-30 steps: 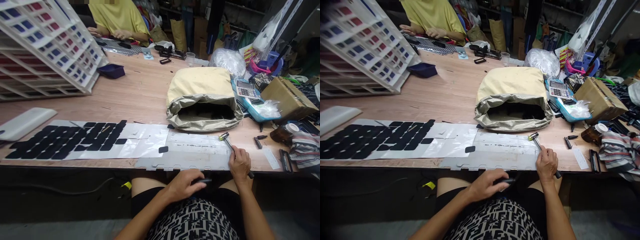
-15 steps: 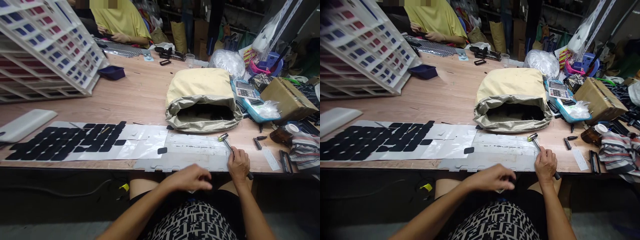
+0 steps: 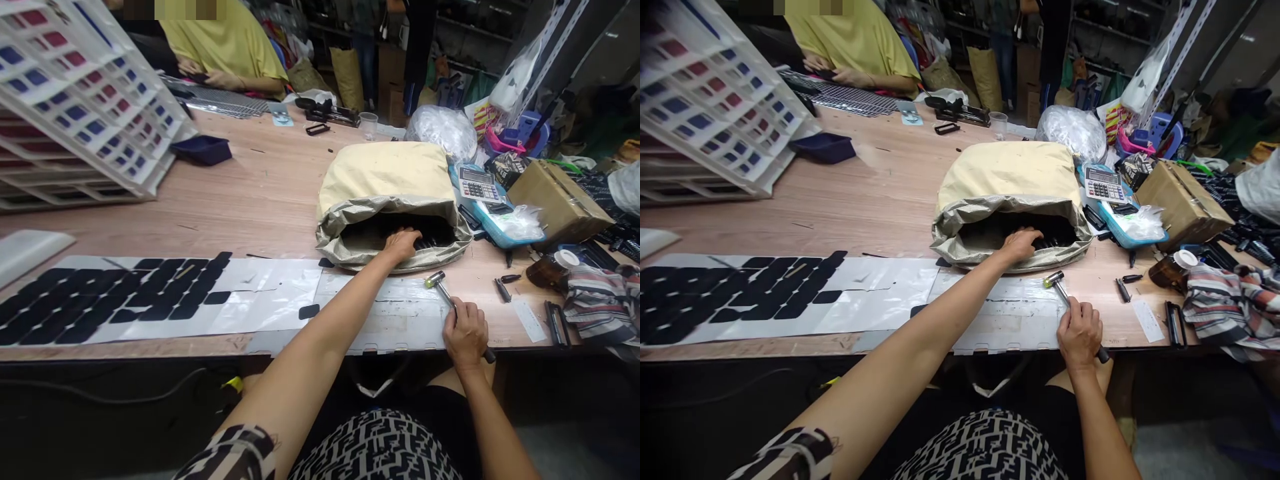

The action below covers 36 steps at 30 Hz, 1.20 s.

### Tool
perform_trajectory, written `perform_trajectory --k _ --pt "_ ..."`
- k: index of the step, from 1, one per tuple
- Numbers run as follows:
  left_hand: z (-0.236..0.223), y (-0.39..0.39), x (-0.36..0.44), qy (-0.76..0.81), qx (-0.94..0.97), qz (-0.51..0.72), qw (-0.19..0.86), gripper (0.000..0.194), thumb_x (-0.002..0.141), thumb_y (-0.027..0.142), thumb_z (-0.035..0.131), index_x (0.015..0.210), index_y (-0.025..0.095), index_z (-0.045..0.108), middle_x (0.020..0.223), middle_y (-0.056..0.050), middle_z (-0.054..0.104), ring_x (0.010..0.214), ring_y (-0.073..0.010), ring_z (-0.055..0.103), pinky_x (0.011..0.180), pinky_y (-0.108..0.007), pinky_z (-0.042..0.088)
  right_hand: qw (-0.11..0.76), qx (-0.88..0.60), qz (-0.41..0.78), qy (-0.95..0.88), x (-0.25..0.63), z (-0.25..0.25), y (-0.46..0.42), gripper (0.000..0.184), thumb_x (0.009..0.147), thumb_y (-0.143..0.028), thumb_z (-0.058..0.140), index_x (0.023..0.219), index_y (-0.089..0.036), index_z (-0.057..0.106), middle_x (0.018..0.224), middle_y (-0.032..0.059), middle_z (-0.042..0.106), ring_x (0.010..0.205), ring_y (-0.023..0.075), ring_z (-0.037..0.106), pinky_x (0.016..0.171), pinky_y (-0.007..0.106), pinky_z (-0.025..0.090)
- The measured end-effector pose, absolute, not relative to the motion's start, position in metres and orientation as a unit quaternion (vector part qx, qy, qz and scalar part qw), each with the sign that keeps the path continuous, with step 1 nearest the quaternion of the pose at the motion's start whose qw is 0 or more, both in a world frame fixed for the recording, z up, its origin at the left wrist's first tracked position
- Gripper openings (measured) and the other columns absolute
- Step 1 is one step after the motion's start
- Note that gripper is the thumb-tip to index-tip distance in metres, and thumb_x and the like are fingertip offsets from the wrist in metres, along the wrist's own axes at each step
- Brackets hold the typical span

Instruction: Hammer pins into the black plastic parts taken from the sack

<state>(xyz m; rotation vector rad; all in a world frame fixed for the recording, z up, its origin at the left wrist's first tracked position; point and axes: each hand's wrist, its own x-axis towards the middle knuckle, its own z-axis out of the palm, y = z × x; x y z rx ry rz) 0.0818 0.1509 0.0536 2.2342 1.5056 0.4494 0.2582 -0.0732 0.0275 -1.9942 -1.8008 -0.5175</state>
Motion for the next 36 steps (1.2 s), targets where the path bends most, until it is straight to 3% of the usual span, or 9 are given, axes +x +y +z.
perform_trajectory --k 6,13,17,23,26,32,36 --pt "0.053 0.140 0.075 0.570 0.781 0.159 0.199 0.020 0.084 0.028 0.064 0.101 0.023 0.073 0.107 -0.007 0.069 0.110 -0.0265 0.056 0.090 -0.036 0.047 0.201 -0.715 -0.192 -0.641 0.259 0.027 -0.072 0.029 0.093 -0.023 0.049 0.115 -0.024 0.067 0.092 0.0045 0.059 0.083 0.0196 0.045 0.074 0.032 0.030" --pt "0.070 0.079 0.039 0.498 0.788 0.320 0.168 0.022 0.088 0.035 0.066 0.104 0.021 0.072 0.097 -0.006 0.069 0.096 -0.0236 0.054 0.087 -0.037 0.043 0.204 -0.711 -0.194 -0.644 0.260 0.027 -0.072 0.029 0.092 -0.022 0.050 0.115 -0.023 0.067 0.091 0.0047 0.060 0.083 0.0195 0.045 0.074 0.033 0.032" --pt "0.048 0.034 0.002 0.432 0.818 0.296 0.236 0.020 0.085 0.033 0.070 0.101 0.022 0.074 0.090 -0.004 0.069 0.088 -0.0220 0.054 0.084 -0.037 0.042 0.204 -0.712 -0.187 -0.645 0.260 0.027 -0.072 0.029 0.093 -0.023 0.049 0.115 -0.023 0.068 0.091 0.0058 0.060 0.082 0.0199 0.045 0.073 0.034 0.031" --pt "0.013 0.014 -0.019 0.490 0.763 0.313 0.281 0.018 0.080 0.029 0.074 0.097 0.023 0.074 0.088 -0.003 0.066 0.095 -0.0229 0.051 0.085 -0.035 0.042 0.206 -0.714 -0.169 -0.648 0.263 0.032 -0.070 0.029 0.094 -0.025 0.047 0.114 -0.022 0.068 0.091 0.0062 0.061 0.082 0.0198 0.047 0.073 0.033 0.033" --pt "0.012 0.015 -0.019 0.487 0.762 0.323 0.280 0.017 0.081 0.030 0.073 0.096 0.023 0.075 0.087 -0.004 0.065 0.094 -0.0225 0.050 0.085 -0.035 0.042 0.224 -0.716 -0.118 -0.651 0.264 0.036 -0.071 0.032 0.094 -0.025 0.047 0.117 -0.022 0.068 0.092 0.0062 0.064 0.086 0.0207 0.052 0.075 0.033 0.038" --pt "0.014 0.017 -0.018 0.482 0.770 0.316 0.274 0.018 0.080 0.028 0.073 0.097 0.023 0.076 0.088 -0.003 0.064 0.093 -0.0218 0.049 0.087 -0.036 0.042 0.368 -0.634 0.073 -0.677 0.231 0.043 -0.083 0.034 0.098 -0.030 0.045 0.125 -0.021 0.065 0.112 0.0088 0.069 0.103 0.0196 0.063 0.091 0.034 0.050" --pt "0.011 0.018 -0.019 0.478 0.770 0.323 0.274 0.019 0.082 0.029 0.073 0.100 0.024 0.077 0.089 -0.004 0.065 0.094 -0.0214 0.050 0.087 -0.036 0.042 0.385 -0.564 0.152 -0.714 0.202 0.048 -0.088 0.033 0.099 -0.028 0.044 0.123 -0.021 0.066 0.112 0.0090 0.071 0.105 0.0189 0.066 0.094 0.035 0.054"
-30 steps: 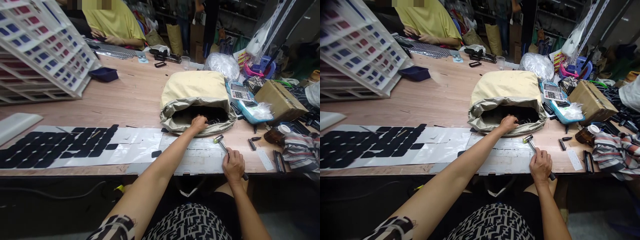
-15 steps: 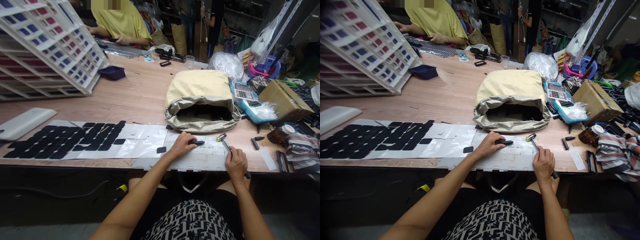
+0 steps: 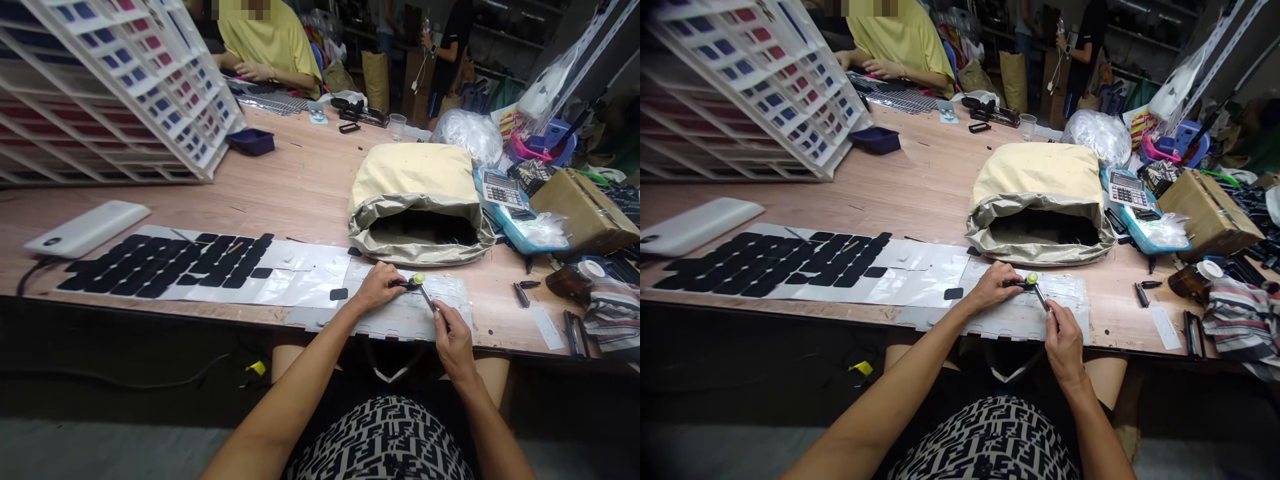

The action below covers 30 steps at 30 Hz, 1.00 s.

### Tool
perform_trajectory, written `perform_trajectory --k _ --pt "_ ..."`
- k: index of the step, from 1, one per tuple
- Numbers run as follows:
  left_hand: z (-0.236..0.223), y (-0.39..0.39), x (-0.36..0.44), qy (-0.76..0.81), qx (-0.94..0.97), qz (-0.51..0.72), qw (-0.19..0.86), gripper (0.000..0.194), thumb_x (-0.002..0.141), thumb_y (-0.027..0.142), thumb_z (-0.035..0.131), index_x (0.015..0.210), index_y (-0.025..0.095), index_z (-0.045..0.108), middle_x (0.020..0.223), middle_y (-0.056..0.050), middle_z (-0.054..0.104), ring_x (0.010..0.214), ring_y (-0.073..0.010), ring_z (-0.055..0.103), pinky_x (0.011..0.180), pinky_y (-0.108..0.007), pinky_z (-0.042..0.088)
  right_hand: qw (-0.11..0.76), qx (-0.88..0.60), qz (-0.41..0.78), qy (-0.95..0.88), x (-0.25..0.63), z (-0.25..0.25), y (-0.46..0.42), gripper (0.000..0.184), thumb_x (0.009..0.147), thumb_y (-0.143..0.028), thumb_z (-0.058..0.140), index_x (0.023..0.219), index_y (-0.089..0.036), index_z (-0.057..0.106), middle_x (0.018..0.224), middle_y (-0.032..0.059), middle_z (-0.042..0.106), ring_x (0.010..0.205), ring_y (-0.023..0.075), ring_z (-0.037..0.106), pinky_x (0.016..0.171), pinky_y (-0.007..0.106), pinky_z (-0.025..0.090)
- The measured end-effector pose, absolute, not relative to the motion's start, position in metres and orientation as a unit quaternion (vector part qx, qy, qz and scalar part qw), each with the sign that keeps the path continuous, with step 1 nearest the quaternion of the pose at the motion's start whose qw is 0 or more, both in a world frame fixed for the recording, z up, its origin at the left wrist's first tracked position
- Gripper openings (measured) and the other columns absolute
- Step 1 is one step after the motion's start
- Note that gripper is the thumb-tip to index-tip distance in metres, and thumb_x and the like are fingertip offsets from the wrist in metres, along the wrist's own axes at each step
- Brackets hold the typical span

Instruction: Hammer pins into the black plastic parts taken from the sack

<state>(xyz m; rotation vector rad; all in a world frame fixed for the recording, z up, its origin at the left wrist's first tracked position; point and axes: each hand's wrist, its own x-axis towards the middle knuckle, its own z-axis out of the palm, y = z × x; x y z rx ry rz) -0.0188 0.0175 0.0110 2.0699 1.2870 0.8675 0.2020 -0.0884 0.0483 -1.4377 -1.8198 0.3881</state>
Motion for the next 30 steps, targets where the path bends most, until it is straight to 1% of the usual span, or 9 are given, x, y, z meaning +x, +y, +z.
perform_trajectory --k 4,8,10,14,18,21,23,25,30 --pt "0.010 0.019 -0.019 0.470 0.776 0.326 0.265 0.018 0.083 0.031 0.072 0.099 0.023 0.077 0.089 -0.004 0.064 0.092 -0.0211 0.049 0.087 -0.035 0.042 0.388 -0.545 0.121 -0.734 0.192 0.051 -0.089 0.035 0.099 -0.023 0.043 0.128 -0.022 0.063 0.110 0.0085 0.070 0.104 0.0176 0.066 0.094 0.032 0.053" --pt "0.010 0.020 -0.018 0.472 0.778 0.322 0.263 0.016 0.084 0.030 0.071 0.096 0.024 0.078 0.089 -0.004 0.065 0.092 -0.0209 0.050 0.088 -0.035 0.042 0.334 -0.565 0.081 -0.750 0.192 0.050 -0.089 0.036 0.099 -0.021 0.043 0.127 -0.024 0.065 0.101 0.0066 0.070 0.097 0.0168 0.067 0.088 0.029 0.054" --pt "0.010 0.019 -0.018 0.472 0.775 0.327 0.264 0.017 0.083 0.029 0.071 0.098 0.024 0.078 0.089 -0.004 0.065 0.092 -0.0210 0.050 0.088 -0.035 0.042 0.335 -0.569 0.078 -0.747 0.194 0.050 -0.088 0.035 0.099 -0.021 0.043 0.126 -0.023 0.065 0.101 0.0066 0.070 0.096 0.0167 0.067 0.087 0.029 0.054" --pt "0.010 0.018 -0.018 0.472 0.772 0.333 0.267 0.018 0.083 0.028 0.071 0.098 0.023 0.078 0.088 -0.004 0.065 0.092 -0.0216 0.050 0.087 -0.036 0.043 0.366 -0.570 0.079 -0.731 0.198 0.050 -0.087 0.035 0.100 -0.023 0.043 0.128 -0.022 0.064 0.107 0.0081 0.070 0.100 0.0174 0.066 0.091 0.031 0.053" --pt "0.012 0.018 -0.018 0.476 0.770 0.329 0.270 0.019 0.083 0.030 0.070 0.100 0.025 0.078 0.089 -0.005 0.064 0.091 -0.0219 0.050 0.086 -0.037 0.043 0.330 -0.589 0.084 -0.733 0.202 0.049 -0.089 0.036 0.100 -0.026 0.042 0.127 -0.023 0.065 0.103 0.0076 0.070 0.097 0.0174 0.066 0.087 0.030 0.052" --pt "0.014 0.017 -0.018 0.481 0.769 0.322 0.272 0.019 0.083 0.031 0.069 0.100 0.026 0.078 0.089 -0.004 0.064 0.091 -0.0222 0.050 0.085 -0.037 0.043 0.338 -0.600 0.079 -0.720 0.208 0.051 -0.087 0.034 0.099 -0.028 0.043 0.123 -0.023 0.067 0.102 0.0076 0.071 0.095 0.0178 0.066 0.085 0.030 0.052" --pt "0.015 0.017 -0.018 0.484 0.770 0.315 0.272 0.018 0.083 0.030 0.069 0.098 0.026 0.078 0.089 -0.004 0.064 0.091 -0.0221 0.050 0.085 -0.037 0.043 0.355 -0.615 0.052 -0.702 0.218 0.052 -0.083 0.034 0.099 -0.029 0.044 0.121 -0.022 0.069 0.103 0.0081 0.071 0.095 0.0186 0.066 0.085 0.031 0.052" --pt "0.015 0.016 -0.018 0.485 0.771 0.310 0.272 0.018 0.083 0.030 0.068 0.098 0.026 0.078 0.088 -0.004 0.064 0.091 -0.0221 0.050 0.085 -0.037 0.042 0.348 -0.640 0.007 -0.685 0.231 0.051 -0.078 0.034 0.098 -0.030 0.045 0.120 -0.022 0.069 0.101 0.0081 0.070 0.094 0.0194 0.064 0.084 0.031 0.050" --pt "0.012 0.019 -0.018 0.480 0.777 0.309 0.264 0.018 0.086 0.032 0.065 0.099 0.025 0.076 0.089 -0.003 0.063 0.092 -0.0221 0.050 0.087 -0.037 0.042 0.261 -0.685 -0.127 -0.668 0.259 0.037 -0.067 0.030 0.095 -0.027 0.048 0.111 -0.022 0.073 0.086 0.0066 0.066 0.082 0.0202 0.053 0.076 0.032 0.041"
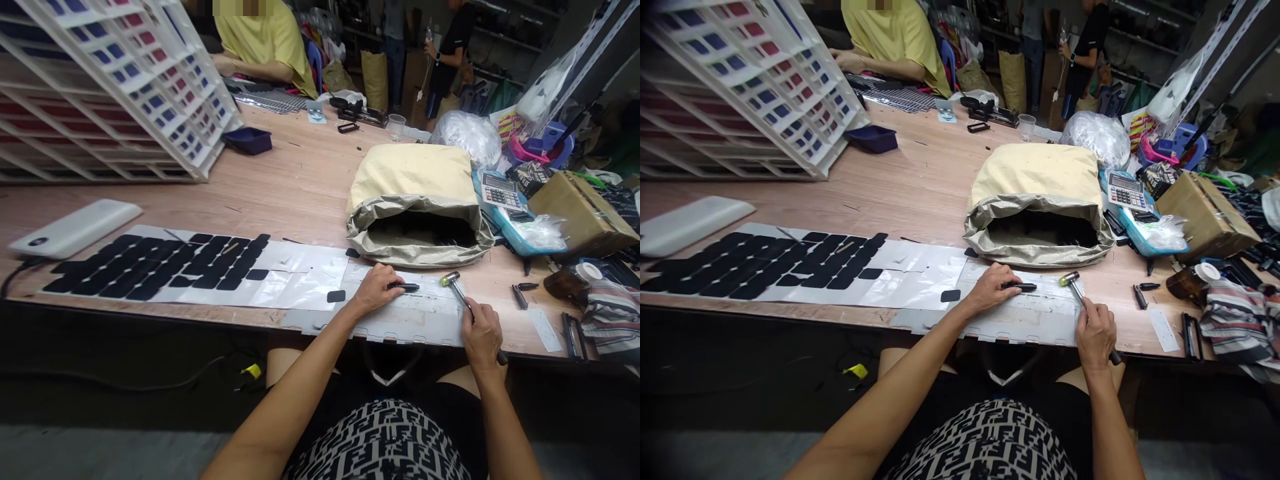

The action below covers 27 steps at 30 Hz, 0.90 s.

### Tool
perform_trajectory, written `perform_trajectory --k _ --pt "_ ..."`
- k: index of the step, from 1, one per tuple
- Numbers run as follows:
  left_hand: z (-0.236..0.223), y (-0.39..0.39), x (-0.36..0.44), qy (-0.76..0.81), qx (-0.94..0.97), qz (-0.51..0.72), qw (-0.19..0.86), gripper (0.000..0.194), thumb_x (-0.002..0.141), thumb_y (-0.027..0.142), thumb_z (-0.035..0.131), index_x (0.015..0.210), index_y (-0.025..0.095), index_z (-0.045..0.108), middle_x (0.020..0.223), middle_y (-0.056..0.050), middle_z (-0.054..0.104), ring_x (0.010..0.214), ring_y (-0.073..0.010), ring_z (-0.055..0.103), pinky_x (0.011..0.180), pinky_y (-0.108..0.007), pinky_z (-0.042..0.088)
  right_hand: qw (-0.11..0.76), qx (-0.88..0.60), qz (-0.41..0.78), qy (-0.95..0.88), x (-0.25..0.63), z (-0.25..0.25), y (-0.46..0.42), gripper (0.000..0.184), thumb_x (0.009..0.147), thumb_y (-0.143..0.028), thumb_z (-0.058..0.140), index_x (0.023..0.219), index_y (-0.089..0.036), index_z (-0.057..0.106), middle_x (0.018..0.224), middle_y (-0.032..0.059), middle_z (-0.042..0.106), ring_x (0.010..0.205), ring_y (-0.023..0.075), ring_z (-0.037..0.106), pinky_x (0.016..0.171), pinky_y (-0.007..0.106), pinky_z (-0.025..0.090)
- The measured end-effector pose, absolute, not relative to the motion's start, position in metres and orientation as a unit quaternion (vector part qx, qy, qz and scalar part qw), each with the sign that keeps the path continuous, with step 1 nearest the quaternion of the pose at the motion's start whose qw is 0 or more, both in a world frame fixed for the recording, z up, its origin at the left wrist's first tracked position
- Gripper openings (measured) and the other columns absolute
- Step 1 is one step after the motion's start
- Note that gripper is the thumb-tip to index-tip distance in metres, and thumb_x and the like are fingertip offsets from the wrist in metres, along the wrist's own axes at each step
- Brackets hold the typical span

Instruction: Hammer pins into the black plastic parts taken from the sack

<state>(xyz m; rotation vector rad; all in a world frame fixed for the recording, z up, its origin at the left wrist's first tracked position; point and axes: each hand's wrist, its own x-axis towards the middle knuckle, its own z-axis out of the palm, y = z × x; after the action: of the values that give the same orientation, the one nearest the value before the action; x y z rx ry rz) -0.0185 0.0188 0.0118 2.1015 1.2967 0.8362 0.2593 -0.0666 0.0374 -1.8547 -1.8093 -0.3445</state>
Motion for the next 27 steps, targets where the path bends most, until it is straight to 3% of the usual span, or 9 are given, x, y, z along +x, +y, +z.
perform_trajectory --k 5,9,15,21,24,27 --pt "0.024 0.001 -0.020 0.467 0.759 0.362 0.274 0.023 0.092 0.035 0.056 0.102 0.021 0.071 0.096 -0.006 0.067 0.093 -0.0222 0.054 0.087 -0.037 0.044 0.241 -0.691 -0.176 -0.658 0.261 0.028 -0.066 0.029 0.096 -0.025 0.048 0.112 -0.023 0.072 0.088 0.0062 0.063 0.080 0.0198 0.048 0.074 0.031 0.035" --pt "0.035 -0.060 -0.021 0.435 0.728 0.367 0.382 0.029 0.096 0.038 0.049 0.112 0.021 0.067 0.101 -0.006 0.071 0.088 -0.0200 0.063 0.082 -0.033 0.049 0.223 -0.694 -0.174 -0.662 0.259 0.028 -0.068 0.029 0.096 -0.025 0.048 0.114 -0.023 0.071 0.088 0.0055 0.062 0.081 0.0196 0.047 0.073 0.031 0.034" --pt "0.007 -0.138 -0.016 0.397 0.737 0.244 0.489 0.031 0.095 0.042 0.050 0.109 0.023 0.069 0.095 -0.005 0.074 0.082 -0.0189 0.067 0.074 -0.028 0.049 0.214 -0.702 -0.174 -0.657 0.259 0.028 -0.068 0.029 0.095 -0.025 0.048 0.115 -0.023 0.070 0.089 0.0058 0.060 0.082 0.0195 0.046 0.073 0.032 0.031" --pt "-0.042 -0.132 -0.006 0.595 0.683 0.033 0.421 0.036 0.096 0.039 0.045 0.091 0.015 0.071 0.083 -0.009 0.072 0.080 -0.0236 0.068 0.074 -0.031 0.046 0.205 -0.707 -0.172 -0.655 0.258 0.027 -0.068 0.029 0.096 -0.025 0.047 0.116 -0.024 0.069 0.089 0.0045 0.060 0.082 0.0190 0.045 0.073 0.031 0.031" --pt "-0.027 -0.123 -0.005 0.543 0.710 -0.009 0.447 0.032 0.093 0.039 0.052 0.101 0.016 0.072 0.090 -0.010 0.074 0.087 -0.0260 0.069 0.074 -0.032 0.046 0.206 -0.705 -0.176 -0.656 0.257 0.027 -0.069 0.029 0.096 -0.025 0.047 0.117 -0.024 0.068 0.090 0.0048 0.061 0.082 0.0191 0.045 0.073 0.031 0.030" --pt "0.021 -0.103 -0.006 0.378 0.742 0.021 0.554 0.037 0.087 0.042 0.063 0.117 0.021 0.070 0.084 -0.005 0.074 0.077 -0.0202 0.068 0.068 -0.027 0.047 0.208 -0.702 -0.184 -0.656 0.257 0.028 -0.069 0.029 0.095 -0.025 0.048 0.115 -0.024 0.069 0.089 0.0046 0.061 0.081 0.0191 0.045 0.073 0.032 0.029"
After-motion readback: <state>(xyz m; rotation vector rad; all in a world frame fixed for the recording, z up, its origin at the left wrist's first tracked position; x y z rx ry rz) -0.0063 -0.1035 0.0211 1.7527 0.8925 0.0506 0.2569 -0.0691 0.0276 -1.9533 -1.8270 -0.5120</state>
